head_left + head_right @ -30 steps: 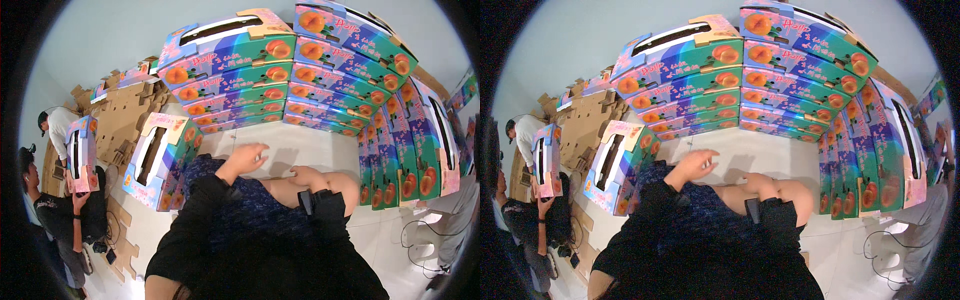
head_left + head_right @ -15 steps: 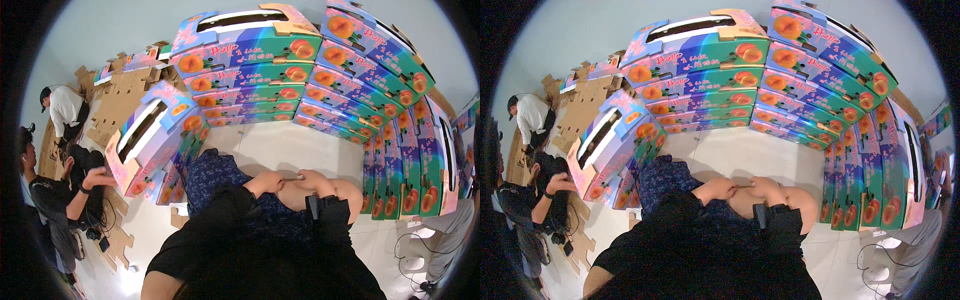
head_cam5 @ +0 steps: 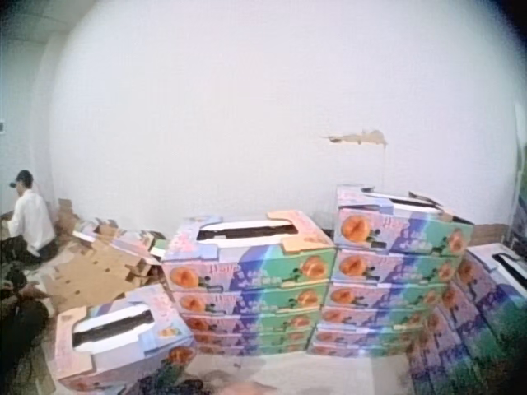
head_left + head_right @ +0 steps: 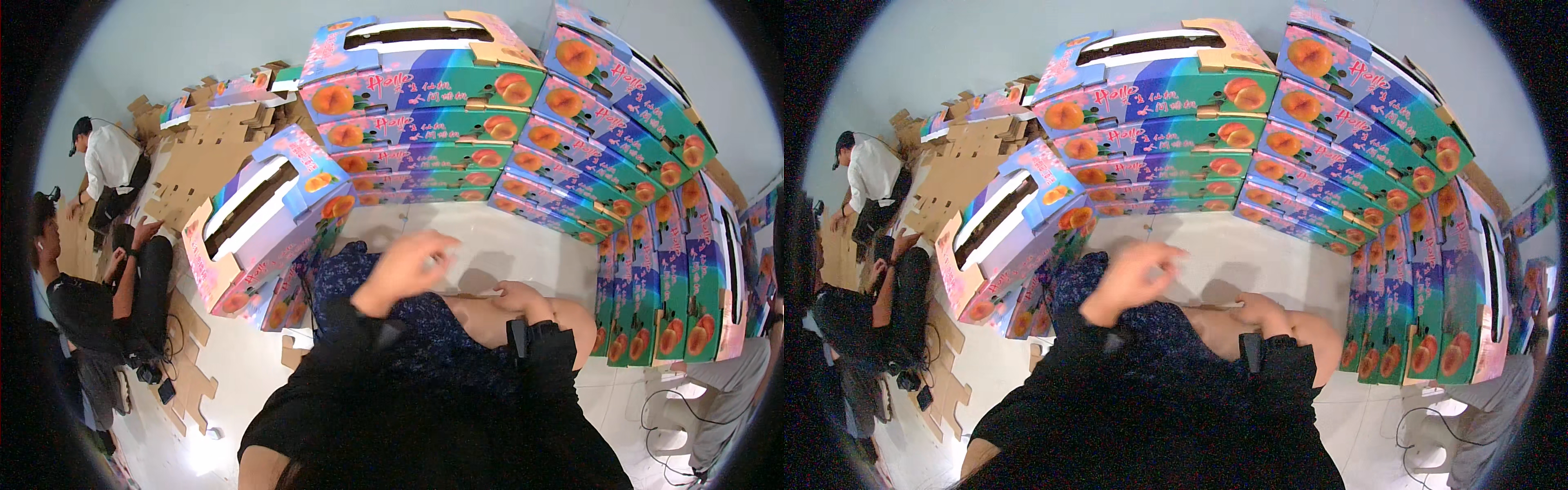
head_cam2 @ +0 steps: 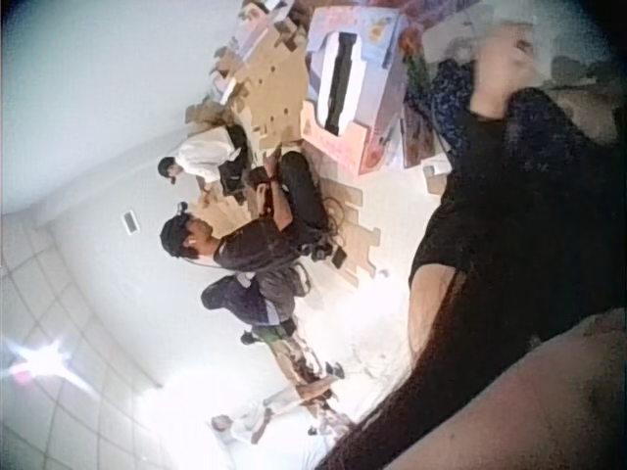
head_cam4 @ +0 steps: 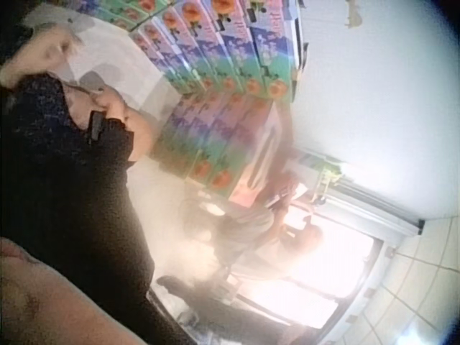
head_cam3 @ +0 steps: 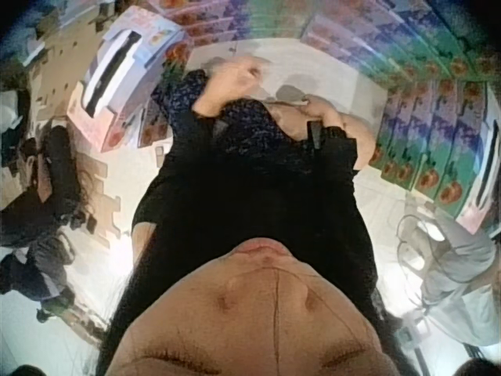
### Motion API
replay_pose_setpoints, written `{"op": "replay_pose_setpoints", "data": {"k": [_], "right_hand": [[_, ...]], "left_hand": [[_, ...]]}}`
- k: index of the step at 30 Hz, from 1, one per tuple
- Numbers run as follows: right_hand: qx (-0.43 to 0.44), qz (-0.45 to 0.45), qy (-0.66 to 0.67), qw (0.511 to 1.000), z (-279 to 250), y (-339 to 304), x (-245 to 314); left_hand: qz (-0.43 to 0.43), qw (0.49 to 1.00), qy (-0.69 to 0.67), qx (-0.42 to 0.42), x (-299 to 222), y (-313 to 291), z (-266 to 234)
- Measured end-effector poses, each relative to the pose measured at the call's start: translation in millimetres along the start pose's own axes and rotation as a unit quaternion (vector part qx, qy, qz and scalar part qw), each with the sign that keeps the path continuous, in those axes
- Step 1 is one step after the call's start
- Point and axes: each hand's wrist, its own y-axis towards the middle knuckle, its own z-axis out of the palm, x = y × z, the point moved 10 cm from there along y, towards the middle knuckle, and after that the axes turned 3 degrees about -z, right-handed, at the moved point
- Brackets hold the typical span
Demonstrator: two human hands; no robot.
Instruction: The person picks up pre-folded cardboard boxes, turns them over, and stacks them onto an existing pile of boxes.
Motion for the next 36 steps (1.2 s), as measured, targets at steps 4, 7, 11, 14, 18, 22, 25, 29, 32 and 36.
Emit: {"op": "replay_pose_setpoints", "data": {"k": [4, 7, 11, 14, 18, 22, 25, 29, 32, 36], "right_hand": [[0.007, 0.014, -0.024, 1.000, 2.2, 3.3, -5.3], [0.004, 0.026, -0.025, 0.999, -2.3, -1.2, 0.2], [0.000, 0.022, -0.032, 0.999, -3.4, -3.3, 6.2], [-0.013, -0.006, -0.028, 0.999, -5.1, -2.3, 4.5], [-0.028, -0.003, -0.026, 0.999, -2.9, -2.7, 3.7], [-0.051, -0.003, -0.017, 0.999, -5.4, -10.5, 6.6], [-0.079, -0.024, -0.029, 0.996, -18.3, -21.5, 24.6], [-0.100, -0.049, 0.017, 0.994, -24.1, -18.6, 29.0], [-0.186, -0.117, 0.069, 0.973, -44.2, -30.9, 48.1], [-0.204, -0.197, 0.257, 0.924, -58.2, -55.9, 75.4]], "left_hand": [[-0.057, 0.927, 0.225, -0.293, 13.0, -37.7, -150.4], [-0.149, 0.862, 0.415, -0.250, 46.6, -71.4, -211.9], [-0.214, 0.748, 0.612, -0.141, 87.0, -121.7, -237.8], [-0.329, 0.821, 0.454, -0.106, 114.2, -129.9, -239.6], [-0.321, 0.827, 0.433, -0.159, 91.7, -130.3, -235.9], [-0.303, 0.816, 0.449, -0.201, 53.0, -144.8, -219.4], [-0.286, 0.830, 0.428, -0.214, 11.4, -149.2, -212.9], [-0.219, 0.834, 0.458, -0.213, -49.4, -149.6, -209.0], [-0.196, 0.821, 0.499, -0.199, -79.2, -150.0, -206.1], [-0.149, 0.830, 0.513, -0.160, -113.2, -148.9, -191.6]]}}
